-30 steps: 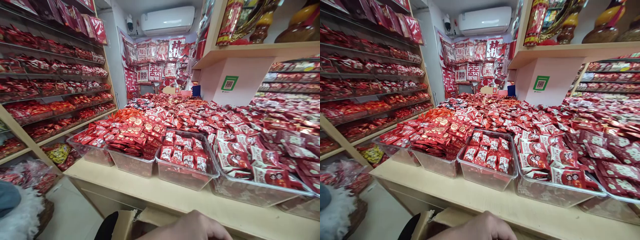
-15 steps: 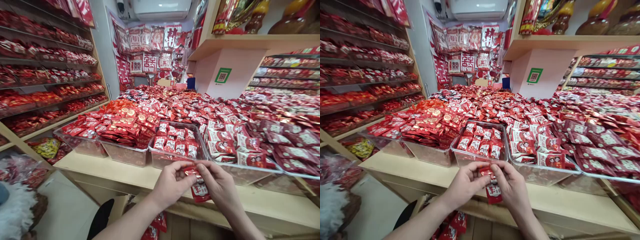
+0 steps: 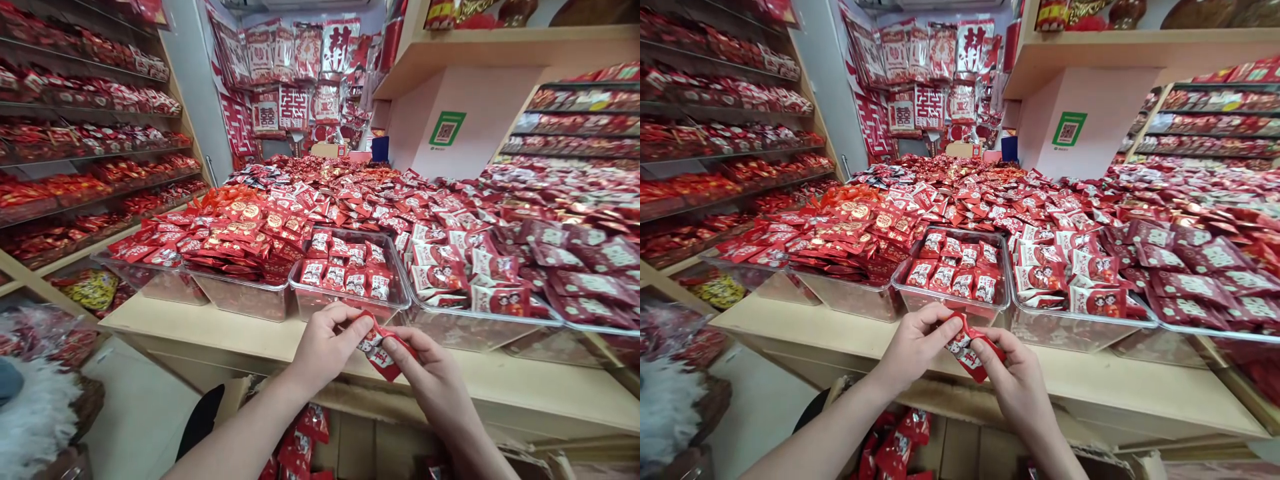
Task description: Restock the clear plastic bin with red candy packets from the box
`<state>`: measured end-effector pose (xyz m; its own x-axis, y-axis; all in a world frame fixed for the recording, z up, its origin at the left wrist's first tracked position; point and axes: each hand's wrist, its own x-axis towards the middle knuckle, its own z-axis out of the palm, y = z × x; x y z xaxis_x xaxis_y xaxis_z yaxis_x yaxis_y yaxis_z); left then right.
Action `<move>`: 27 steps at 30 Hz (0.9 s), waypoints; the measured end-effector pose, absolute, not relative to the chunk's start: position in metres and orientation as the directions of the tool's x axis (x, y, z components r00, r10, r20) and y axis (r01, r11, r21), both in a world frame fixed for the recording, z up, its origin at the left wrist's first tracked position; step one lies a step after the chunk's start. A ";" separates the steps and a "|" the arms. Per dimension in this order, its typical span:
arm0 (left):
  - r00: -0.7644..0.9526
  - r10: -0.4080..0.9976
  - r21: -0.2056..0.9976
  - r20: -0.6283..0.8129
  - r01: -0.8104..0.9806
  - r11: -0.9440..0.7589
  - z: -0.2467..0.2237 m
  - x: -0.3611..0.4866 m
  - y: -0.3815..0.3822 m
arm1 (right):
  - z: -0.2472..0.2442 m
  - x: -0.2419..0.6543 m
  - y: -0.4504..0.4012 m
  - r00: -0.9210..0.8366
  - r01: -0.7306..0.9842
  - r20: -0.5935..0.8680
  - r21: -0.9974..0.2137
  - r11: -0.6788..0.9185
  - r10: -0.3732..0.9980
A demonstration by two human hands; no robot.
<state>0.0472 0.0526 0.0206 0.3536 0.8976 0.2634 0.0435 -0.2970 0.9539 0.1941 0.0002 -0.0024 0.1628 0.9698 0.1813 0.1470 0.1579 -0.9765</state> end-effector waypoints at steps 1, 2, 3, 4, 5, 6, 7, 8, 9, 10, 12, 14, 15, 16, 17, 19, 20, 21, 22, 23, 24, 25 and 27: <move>0.343 0.897 0.947 0.280 0.057 -0.317 0.022 0.047 0.052 | -0.003 0.193 0.000 0.187 0.167 0.200 -0.971 0.169 0.962; 0.330 0.898 0.945 0.290 0.050 -0.323 0.022 0.048 0.052 | -0.003 0.192 -0.001 0.214 0.185 0.215 -0.967 0.176 0.953; 0.319 0.902 0.947 0.293 0.032 -0.319 0.023 0.049 0.052 | -0.003 0.191 -0.001 0.238 0.198 0.226 -0.963 0.181 0.944; 0.309 0.906 0.952 0.288 0.012 -0.307 0.023 0.050 0.051 | -0.003 0.190 -0.002 0.259 0.204 0.235 -0.961 0.185 0.937; 0.297 0.914 0.959 0.275 -0.015 -0.284 0.022 0.051 0.051 | -0.003 0.189 -0.002 0.274 0.198 0.237 -0.962 0.186 0.932; 0.285 0.926 0.968 0.248 -0.047 -0.245 0.021 0.052 0.050 | -0.004 0.188 -0.003 0.286 0.182 0.233 -0.966 0.186 0.929; 0.276 0.938 0.977 0.212 -0.085 -0.196 0.020 0.054 0.048 | -0.005 0.187 -0.004 0.296 0.157 0.225 -0.970 0.185 0.928; 0.271 0.947 0.982 0.171 -0.126 -0.142 0.019 0.056 0.047 | -0.006 0.187 -0.004 0.307 0.129 0.217 -0.974 0.185 0.927; 0.268 0.954 0.982 0.133 -0.164 -0.091 0.018 0.057 0.045 | -0.006 0.187 -0.005 0.315 0.104 0.211 -0.977 0.187 0.925; 0.265 0.958 0.979 0.107 -0.194 -0.056 0.017 0.059 0.044 | -0.007 0.188 -0.006 0.321 0.091 0.208 -0.978 0.188 0.924; 0.281 0.955 0.977 0.096 -0.212 -0.035 0.016 0.059 0.041 | -0.006 0.191 -0.008 0.323 0.105 0.204 -0.978 0.180 0.924; 0.346 0.933 0.980 0.097 -0.195 -0.029 0.018 0.057 0.040 | -0.004 0.194 -0.010 0.300 0.155 0.206 -0.974 0.165 0.932; 0.398 0.912 0.985 0.095 -0.168 -0.030 0.019 0.056 0.039 | -0.003 0.196 -0.011 0.280 0.179 0.214 -0.969 0.168 0.936; 0.451 0.888 0.991 0.096 -0.124 -0.044 0.021 0.054 0.039 | -0.002 0.197 -0.012 0.262 0.194 0.224 -0.965 0.176 0.939; 0.491 0.866 0.995 0.096 -0.071 -0.070 0.022 0.053 0.038 | -0.001 0.198 -0.012 0.242 0.194 0.232 -0.963 0.187 0.942; 0.506 0.858 0.994 0.087 0.010 -0.107 0.024 0.052 0.037 | -0.001 0.198 -0.012 0.245 0.130 0.214 -0.974 0.187 0.946; 0.483 0.873 0.995 0.074 0.016 -0.093 0.024 0.052 0.037 | -0.001 0.198 -0.012 0.257 0.071 0.185 -0.982 0.173 0.948; 0.447 0.893 0.999 0.047 -0.016 -0.045 0.024 0.053 0.036 | -0.001 0.197 -0.011 0.257 0.011 0.151 -0.988 0.153 0.955; 0.413 0.911 0.996 0.004 -0.079 0.031 0.023 0.054 0.036 | -0.002 0.196 -0.010 0.241 -0.035 0.119 -0.991 0.131 0.963; 0.389 0.920 0.982 -0.046 -0.152 0.113 0.022 0.055 0.036 | -0.003 0.195 -0.009 0.221 -0.058 0.095 -0.992 0.110 0.971; 0.375 0.923 0.958 -0.090 -0.221 0.183 0.021 0.057 0.036 | -0.004 0.194 -0.009 0.200 -0.056 0.081 -0.994 0.094 0.976; 0.370 0.921 0.930 -0.125 -0.280 0.238 0.021 0.059 0.035 | -0.005 0.194 -0.008 0.182 -0.037 0.078 -0.996 0.086 0.980; 0.372 0.911 0.869 -0.179 -0.374 0.323 0.021 0.062 0.035 | -0.006 0.193 -0.007 0.197 -0.005 0.087 -0.996 0.090 0.976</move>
<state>0.0619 0.0346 0.0211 0.3719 0.9109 -0.1786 -0.3742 0.3232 0.8692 0.1934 -0.0070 -0.0062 0.1975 0.9764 0.0873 -0.0054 0.0902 -0.9959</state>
